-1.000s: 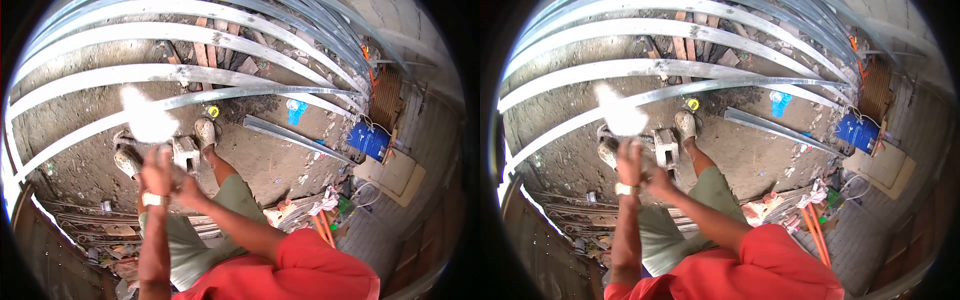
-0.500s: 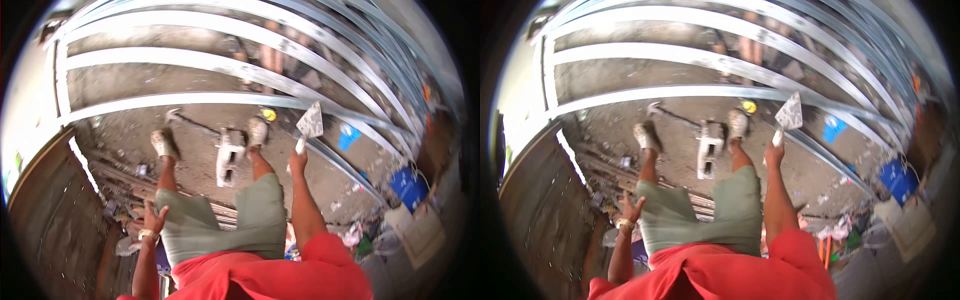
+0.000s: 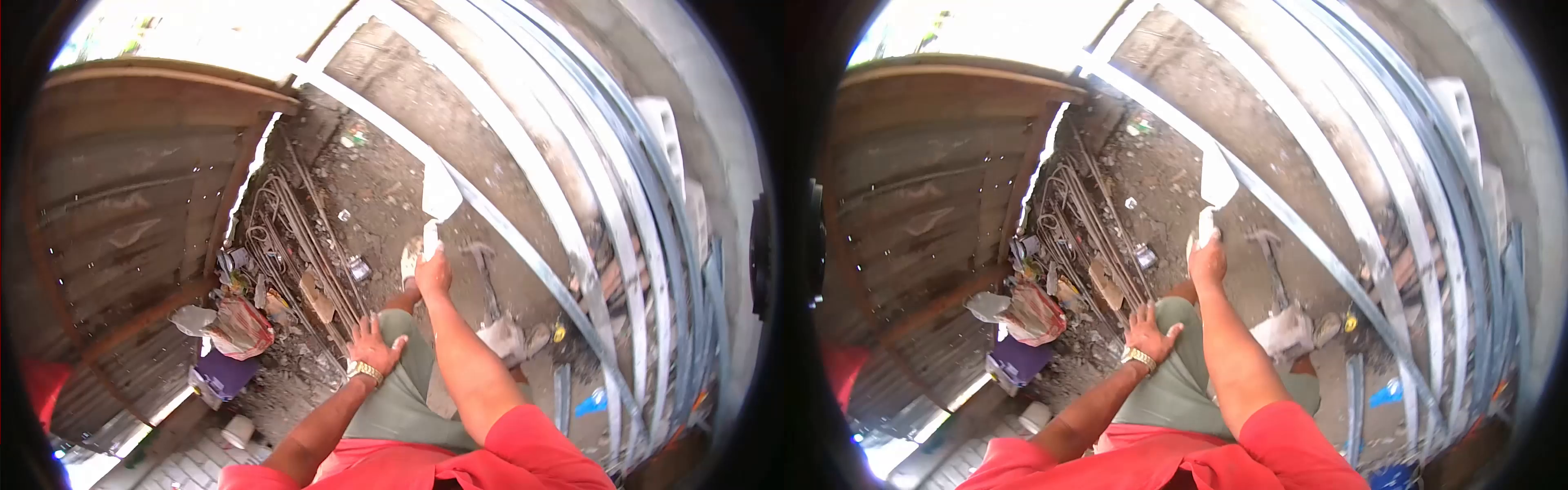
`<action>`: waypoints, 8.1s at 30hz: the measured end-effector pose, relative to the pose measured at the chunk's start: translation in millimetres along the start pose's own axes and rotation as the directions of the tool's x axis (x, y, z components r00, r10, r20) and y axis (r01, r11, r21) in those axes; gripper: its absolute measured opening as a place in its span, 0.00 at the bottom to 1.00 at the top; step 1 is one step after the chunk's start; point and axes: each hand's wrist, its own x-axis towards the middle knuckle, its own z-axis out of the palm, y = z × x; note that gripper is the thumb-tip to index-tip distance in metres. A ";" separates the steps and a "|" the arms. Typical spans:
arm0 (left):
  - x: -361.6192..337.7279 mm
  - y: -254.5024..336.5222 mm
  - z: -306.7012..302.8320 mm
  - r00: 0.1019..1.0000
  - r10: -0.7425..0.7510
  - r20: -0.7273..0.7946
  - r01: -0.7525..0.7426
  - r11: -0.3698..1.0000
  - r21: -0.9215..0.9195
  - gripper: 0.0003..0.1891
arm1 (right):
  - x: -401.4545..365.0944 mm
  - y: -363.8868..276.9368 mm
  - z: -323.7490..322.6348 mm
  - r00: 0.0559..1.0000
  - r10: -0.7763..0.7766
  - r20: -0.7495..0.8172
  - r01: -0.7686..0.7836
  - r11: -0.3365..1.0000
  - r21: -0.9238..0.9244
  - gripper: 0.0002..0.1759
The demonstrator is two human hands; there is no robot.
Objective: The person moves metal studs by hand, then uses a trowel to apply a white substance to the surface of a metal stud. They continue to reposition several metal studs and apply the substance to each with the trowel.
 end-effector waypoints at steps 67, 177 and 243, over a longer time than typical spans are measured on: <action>-62.0 127.7 101.6 0.675 0.727 0.127 -0.690 0.561 0.457 0.26 | -278.7 603.4 -280.7 0.702 0.567 -0.431 -0.311 0.789 0.531 0.28; 32.4 393.6 304.3 0.397 0.912 0.109 -0.812 0.293 0.504 0.57 | -321.0 665.2 -196.7 0.554 0.765 -0.328 -0.481 0.616 0.624 0.27; 281.4 -192.7 -417.1 0.863 0.126 0.489 0.303 0.645 -0.701 0.24 | -19.9 -161.8 132.2 0.878 0.446 -0.171 -0.446 0.894 0.040 0.25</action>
